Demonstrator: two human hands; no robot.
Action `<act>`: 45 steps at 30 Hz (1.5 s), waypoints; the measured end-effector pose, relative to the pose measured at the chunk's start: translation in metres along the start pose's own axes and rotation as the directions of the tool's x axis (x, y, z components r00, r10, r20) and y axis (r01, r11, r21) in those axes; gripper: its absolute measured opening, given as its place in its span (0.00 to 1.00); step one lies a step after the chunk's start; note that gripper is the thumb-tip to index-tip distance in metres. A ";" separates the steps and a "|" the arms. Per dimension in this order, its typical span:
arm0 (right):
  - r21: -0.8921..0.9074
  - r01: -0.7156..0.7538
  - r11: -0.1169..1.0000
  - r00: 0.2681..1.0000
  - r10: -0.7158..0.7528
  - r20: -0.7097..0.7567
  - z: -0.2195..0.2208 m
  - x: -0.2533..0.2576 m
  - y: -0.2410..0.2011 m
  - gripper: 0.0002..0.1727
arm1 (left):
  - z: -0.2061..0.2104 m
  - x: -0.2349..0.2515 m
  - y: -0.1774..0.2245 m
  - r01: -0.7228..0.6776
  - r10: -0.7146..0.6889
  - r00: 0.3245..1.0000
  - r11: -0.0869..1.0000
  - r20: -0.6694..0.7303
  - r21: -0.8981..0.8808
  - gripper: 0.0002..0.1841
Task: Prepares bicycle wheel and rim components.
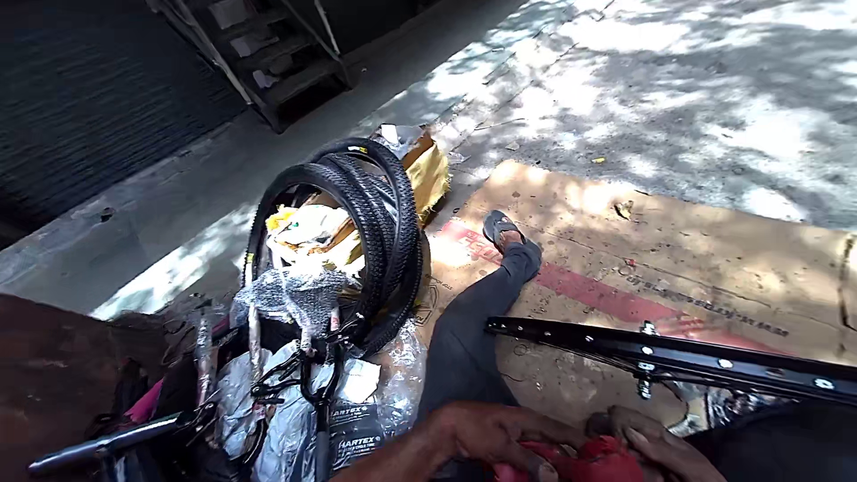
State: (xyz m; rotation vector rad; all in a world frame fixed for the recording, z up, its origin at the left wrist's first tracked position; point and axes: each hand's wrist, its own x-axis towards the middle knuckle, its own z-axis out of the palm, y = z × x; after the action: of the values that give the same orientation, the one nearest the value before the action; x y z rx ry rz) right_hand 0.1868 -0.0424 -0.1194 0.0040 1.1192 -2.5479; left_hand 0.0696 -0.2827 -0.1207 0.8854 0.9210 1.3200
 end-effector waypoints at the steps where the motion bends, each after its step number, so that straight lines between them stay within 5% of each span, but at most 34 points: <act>1: 0.037 0.006 0.999 1.000 -0.005 -0.002 0.001 0.006 -0.001 0.09 | 0.002 0.008 -0.002 -0.033 0.033 0.998 0.999 0.052 -0.012 0.25; 4: 0.145 0.042 0.989 0.997 -0.033 -0.063 -0.002 0.019 -0.001 0.10 | 0.004 0.023 0.000 -0.148 0.142 0.986 0.986 0.088 0.072 0.21; 6: 0.125 0.053 0.991 0.987 -0.033 -0.159 -0.007 0.015 0.000 0.10 | 0.004 0.025 0.002 -0.158 0.160 0.986 0.987 -0.054 0.033 0.17; 8: -0.156 0.044 0.987 0.982 -0.072 -0.174 -0.010 0.008 0.004 0.13 | -0.002 0.027 -0.003 -0.182 0.154 0.958 0.978 -0.242 -0.098 0.11; 11: -0.634 0.100 0.767 0.984 -0.169 -0.050 -0.013 -0.003 0.013 0.14 | -0.004 0.026 -0.024 -0.210 0.045 0.851 0.942 -0.524 -0.260 0.06; 14: -0.726 0.162 0.668 0.972 -0.234 0.001 -0.013 -0.006 0.022 0.16 | 0.007 0.029 -0.046 -0.243 -0.057 0.724 0.911 -0.687 -0.332 0.10; 17: -0.568 0.200 0.799 0.964 -0.263 -0.031 -0.012 -0.005 0.020 0.20 | 0.012 0.027 -0.048 0.036 -0.027 0.778 0.999 -0.628 0.002 0.24; 20: -0.147 0.136 0.980 0.966 -0.164 -0.200 -0.013 -0.003 0.013 0.22 | 0.008 0.019 -0.023 0.188 -0.036 0.910 0.924 -0.414 0.332 0.20; 23: 0.199 0.066 0.978 0.965 -0.012 -0.263 -0.010 -0.002 0.011 0.24 | -0.004 0.005 -0.001 0.092 -0.046 0.980 0.969 -0.196 0.229 0.23; 26: 0.424 0.139 0.895 0.974 -0.046 -0.223 -0.003 0.001 0.014 0.23 | -0.011 -0.005 -0.012 -0.024 0.023 0.998 0.999 -0.051 -0.024 0.24; 30: 0.462 0.193 0.866 0.965 -0.081 -0.251 -0.003 0.001 0.014 0.17 | -0.011 0.001 -0.025 -0.068 0.057 0.993 0.992 -0.105 -0.106 0.14; 32: 0.317 0.218 0.923 0.904 -0.069 -0.422 -0.011 -0.002 0.019 0.17 | -0.018 0.002 -0.028 -0.087 0.070 0.974 0.994 -0.214 -0.071 0.11; 34: -0.211 0.023 0.977 0.812 -0.141 -0.566 -0.020 -0.003 0.022 0.17 | -0.025 -0.006 -0.028 -0.121 0.093 0.933 0.991 -0.348 -0.059 0.13; 35: -0.532 -0.167 0.830 0.808 -0.193 -0.556 -0.023 -0.006 0.023 0.16 | -0.024 -0.011 -0.027 -0.140 0.083 0.902 0.984 -0.423 -0.106 0.15; 36: -0.762 -0.360 0.539 0.842 -0.165 -0.514 -0.022 -0.010 0.021 0.19 | -0.020 -0.015 -0.026 -0.154 0.051 0.869 0.973 -0.493 -0.171 0.17; 38: -0.882 -0.465 0.073 0.882 -0.051 -0.469 -0.013 -0.009 0.023 0.25 | -0.015 -0.015 -0.024 -0.137 -0.028 0.835 0.957 -0.549 -0.257 0.21; 39: -0.885 -0.465 -0.013 0.883 -0.072 -0.463 -0.012 -0.008 0.027 0.21 | -0.012 -0.010 -0.024 -0.096 -0.079 0.821 0.957 -0.566 -0.273 0.23; 42: -0.844 -0.536 -0.026 0.839 -0.135 -0.528 -0.008 -0.002 0.019 0.17 | 0.001 0.008 -0.016 -0.035 -0.184 0.746 0.949 -0.640 -0.315 0.24; 45: -0.858 -0.458 0.231 0.837 -0.214 -0.505 -0.007 -0.005 0.017 0.24 | 0.016 0.024 -0.011 -0.036 -0.197 0.721 0.947 -0.664 -0.320 0.25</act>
State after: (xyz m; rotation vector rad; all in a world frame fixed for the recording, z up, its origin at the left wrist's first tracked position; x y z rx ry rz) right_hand 0.1955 -0.0464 -0.1354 0.5052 2.6422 -1.1954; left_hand 0.0894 -0.2594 -0.1261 0.0620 1.2525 1.6986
